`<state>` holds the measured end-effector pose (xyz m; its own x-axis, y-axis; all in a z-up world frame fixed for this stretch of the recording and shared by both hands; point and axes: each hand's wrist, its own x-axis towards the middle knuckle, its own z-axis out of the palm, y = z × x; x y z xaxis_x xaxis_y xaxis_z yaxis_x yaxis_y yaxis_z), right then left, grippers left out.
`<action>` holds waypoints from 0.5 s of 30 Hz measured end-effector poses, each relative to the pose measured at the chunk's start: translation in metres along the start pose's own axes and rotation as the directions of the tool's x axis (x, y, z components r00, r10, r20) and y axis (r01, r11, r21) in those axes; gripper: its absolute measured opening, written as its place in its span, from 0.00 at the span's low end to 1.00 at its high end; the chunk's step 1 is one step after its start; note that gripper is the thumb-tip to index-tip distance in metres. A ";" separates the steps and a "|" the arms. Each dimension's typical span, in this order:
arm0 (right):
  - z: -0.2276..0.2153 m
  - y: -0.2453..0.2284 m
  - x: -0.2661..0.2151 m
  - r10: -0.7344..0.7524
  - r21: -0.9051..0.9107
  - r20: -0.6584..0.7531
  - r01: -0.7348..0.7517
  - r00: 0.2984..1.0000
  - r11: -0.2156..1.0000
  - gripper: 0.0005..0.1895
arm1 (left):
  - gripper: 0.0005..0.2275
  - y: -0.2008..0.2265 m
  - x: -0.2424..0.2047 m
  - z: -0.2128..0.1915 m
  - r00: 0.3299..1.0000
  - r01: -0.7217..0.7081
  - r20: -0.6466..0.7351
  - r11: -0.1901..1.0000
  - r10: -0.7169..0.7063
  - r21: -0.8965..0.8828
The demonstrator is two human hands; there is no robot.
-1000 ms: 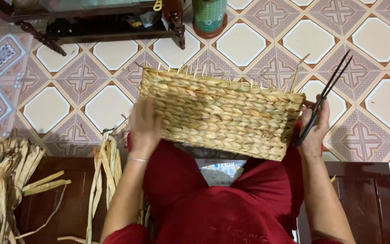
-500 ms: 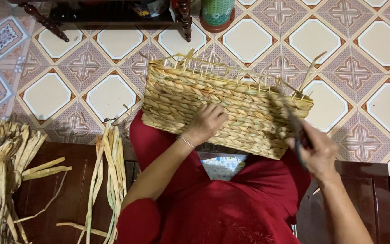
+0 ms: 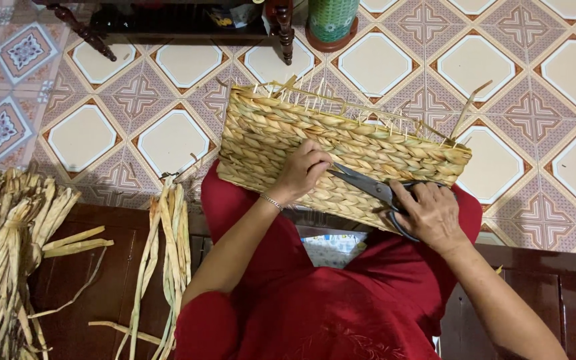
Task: The person weaves dried fibers along the rim of a woven basket by hand and then trims protruding fibers from the basket using scissors.
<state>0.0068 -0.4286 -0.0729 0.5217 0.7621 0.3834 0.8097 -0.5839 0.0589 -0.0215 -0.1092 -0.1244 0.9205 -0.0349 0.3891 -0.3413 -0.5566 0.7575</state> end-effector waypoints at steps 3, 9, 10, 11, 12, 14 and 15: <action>0.008 0.000 0.008 -0.087 -0.028 -0.050 0.086 0.995 0.996 0.34 | 0.03 0.004 0.000 -0.001 1.000 0.007 -0.006 0.999 -0.008 -0.036; 0.026 0.010 0.007 -0.191 -0.100 0.008 0.191 0.982 0.976 0.37 | 0.04 -0.003 0.000 0.004 0.997 0.052 -0.046 0.993 -0.057 -0.103; 0.025 0.012 0.007 -0.195 -0.099 0.006 0.195 0.981 0.976 0.37 | 0.04 -0.010 -0.001 0.006 0.997 0.053 -0.049 0.993 -0.058 -0.101; 0.024 0.014 0.007 -0.213 -0.067 0.008 0.213 0.977 0.975 0.38 | 0.04 -0.018 -0.002 0.009 0.993 0.097 -0.062 0.992 -0.102 -0.083; 0.023 0.016 0.007 -0.229 -0.037 0.009 0.230 0.973 0.973 0.39 | 0.04 -0.025 -0.003 0.011 0.987 0.139 -0.075 0.988 -0.144 -0.066; 0.023 0.020 0.001 -0.201 -0.024 0.006 0.201 0.980 0.979 0.38 | 0.02 -0.016 -0.009 -0.003 0.935 0.265 -0.098 0.854 -0.341 -0.447; 0.023 0.023 -0.001 -0.170 -0.010 0.005 0.170 0.986 0.985 0.37 | 0.02 -0.012 -0.012 -0.011 0.855 0.313 -0.036 0.571 -0.517 -0.759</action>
<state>0.0311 -0.4367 -0.0936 0.3783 0.8516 0.3629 0.8836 -0.4490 0.1325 -0.0306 -0.0933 -0.1321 0.9567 0.2884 -0.0402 -0.0509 0.3014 0.9521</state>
